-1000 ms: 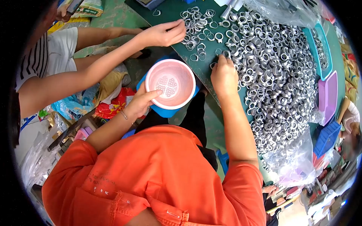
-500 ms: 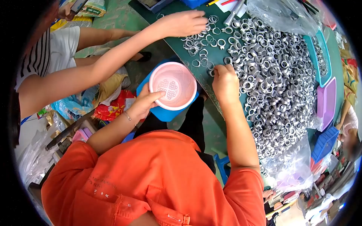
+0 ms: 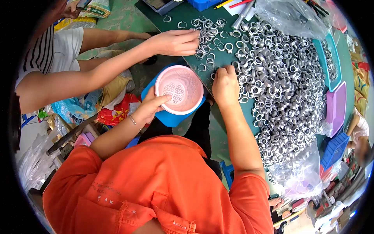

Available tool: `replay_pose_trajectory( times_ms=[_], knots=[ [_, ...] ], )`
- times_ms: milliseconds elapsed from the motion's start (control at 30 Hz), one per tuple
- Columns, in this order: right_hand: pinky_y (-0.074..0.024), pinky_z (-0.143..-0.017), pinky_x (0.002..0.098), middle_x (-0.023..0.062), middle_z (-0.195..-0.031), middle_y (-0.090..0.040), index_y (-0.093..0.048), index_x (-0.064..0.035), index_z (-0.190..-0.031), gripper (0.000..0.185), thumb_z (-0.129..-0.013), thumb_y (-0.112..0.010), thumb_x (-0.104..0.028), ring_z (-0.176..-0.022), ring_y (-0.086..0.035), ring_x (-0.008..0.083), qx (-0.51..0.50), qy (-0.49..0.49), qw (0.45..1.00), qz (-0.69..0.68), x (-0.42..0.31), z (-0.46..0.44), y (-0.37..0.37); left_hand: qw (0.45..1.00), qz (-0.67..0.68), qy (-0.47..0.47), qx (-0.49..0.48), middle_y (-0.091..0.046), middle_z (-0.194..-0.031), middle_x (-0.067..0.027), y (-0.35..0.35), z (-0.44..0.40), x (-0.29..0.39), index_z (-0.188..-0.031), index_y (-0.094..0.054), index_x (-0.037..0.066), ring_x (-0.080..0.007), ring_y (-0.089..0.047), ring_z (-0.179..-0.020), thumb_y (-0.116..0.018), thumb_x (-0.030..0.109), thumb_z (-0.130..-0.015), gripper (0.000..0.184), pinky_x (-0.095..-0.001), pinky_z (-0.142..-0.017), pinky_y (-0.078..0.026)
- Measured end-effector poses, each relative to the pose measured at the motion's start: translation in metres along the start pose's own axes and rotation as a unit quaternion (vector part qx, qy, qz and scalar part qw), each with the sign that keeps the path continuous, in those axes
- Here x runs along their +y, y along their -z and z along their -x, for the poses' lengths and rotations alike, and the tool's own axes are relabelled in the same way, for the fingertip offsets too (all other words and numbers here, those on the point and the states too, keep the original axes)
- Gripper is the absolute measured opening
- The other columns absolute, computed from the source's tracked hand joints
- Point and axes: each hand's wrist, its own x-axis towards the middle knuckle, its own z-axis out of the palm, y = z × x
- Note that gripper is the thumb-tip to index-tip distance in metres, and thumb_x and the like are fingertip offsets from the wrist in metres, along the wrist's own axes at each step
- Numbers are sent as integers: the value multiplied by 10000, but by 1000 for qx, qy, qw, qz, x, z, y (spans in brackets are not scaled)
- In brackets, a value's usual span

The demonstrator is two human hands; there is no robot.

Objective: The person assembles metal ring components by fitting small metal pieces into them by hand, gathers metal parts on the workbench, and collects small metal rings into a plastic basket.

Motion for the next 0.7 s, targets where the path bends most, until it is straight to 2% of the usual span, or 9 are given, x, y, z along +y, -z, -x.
replay_pose_trajectory(
  times_ms=[67, 133, 167, 200, 267, 367, 433, 533, 700],
  knots=[
    [-497, -649, 412, 177, -815, -574, -579, 5, -877, 99, -783, -592, -22, -691, -589, 363, -19, 5, 1000, -2, 0, 2, 2, 1000, 3, -1, 1, -488, -1185, -159, -1, 1, 1, -1323, -242, 10, -226, -564, -1047, -725, 156, -751, 763, -323, -769, -536],
    [-497, -640, 379, 173, -796, -594, -581, 10, -915, 131, -785, -590, -4, -677, -604, 317, -2, -141, 981, -135, -3, 3, 2, 1000, 8, -6, -4, -488, -1186, -158, 0, 1, 1, -1321, -245, 9, -226, -566, -1046, -725, 150, -750, 760, -324, -772, -535],
    [-511, -597, 315, 137, -795, -622, -582, 20, -952, 143, -810, -584, 6, -662, -624, 224, -20, -164, 970, -176, -1, 3, 4, 1000, 8, -5, -3, -488, -1186, -158, -1, 2, 2, -1321, -245, 9, -226, -566, -1046, -725, 150, -750, 760, -324, -772, -535],
    [-511, -597, 315, 137, -795, -622, -582, 20, -952, 143, -810, -584, 6, -662, -624, 224, -21, -164, 970, -177, -2, 4, 5, 1000, 8, -5, -4, -488, -1185, -158, -1, 3, 3, -1321, -245, 8, -225, -566, -1046, -725, 147, -749, 759, -324, -773, -535],
    [-520, -557, 260, 89, -806, -625, -584, 32, -984, 148, -840, -577, -1, -666, -627, 149, -65, -317, 860, -393, -4, 3, 8, 1000, 8, -5, -6, -489, -1185, -157, -2, 2, 3, -1321, -245, 7, -225, -566, -1046, -725, 144, -749, 759, -324, -775, -535],
    [-537, -561, 237, 82, -815, -627, -583, 61, -993, 148, -860, -558, 1, -682, -636, 141, -75, -340, 817, -460, -6, 5, 11, 1000, 7, -9, -2, -489, -1187, -156, -2, 3, 3, -1325, -243, 8, -226, -565, -1048, -726, 144, -746, 766, -327, -777, -534],
    [-542, -570, 241, 91, -814, -630, -582, 68, -996, 153, -861, -557, 1, -681, -639, 150, -76, -356, 796, -483, -9, 5, 13, 1000, -14, 2, -2, -456, -1249, -146, -3, 5, 6, -1338, -266, 31, -240, -513, -1127, -692, 159, -770, 721, -383, -870, -495],
    [-549, -581, 243, 104, -831, -637, -583, 76, -1002, 160, -863, -558, 0, -684, -644, 158, -75, -374, 767, -515, -11, 5, 18, 1000, -4, -9, -1, -490, -1189, -152, -1, 2, 2, -1335, -234, 17, -230, -564, -1049, -730, 146, -740, 785, -338, -779, -531],
    [-554, -603, 255, 145, -874, -650, -575, 66, -1034, 173, -882, -525, -1, -711, -648, 174, -87, -393, 705, -584, -9, 3, 22, 1000, -4, -10, 1, -492, -1188, -155, 0, 1, -1, -1337, -229, 15, -236, -569, -1043, -732, 149, -738, 794, -340, -782, -530]
  ],
)
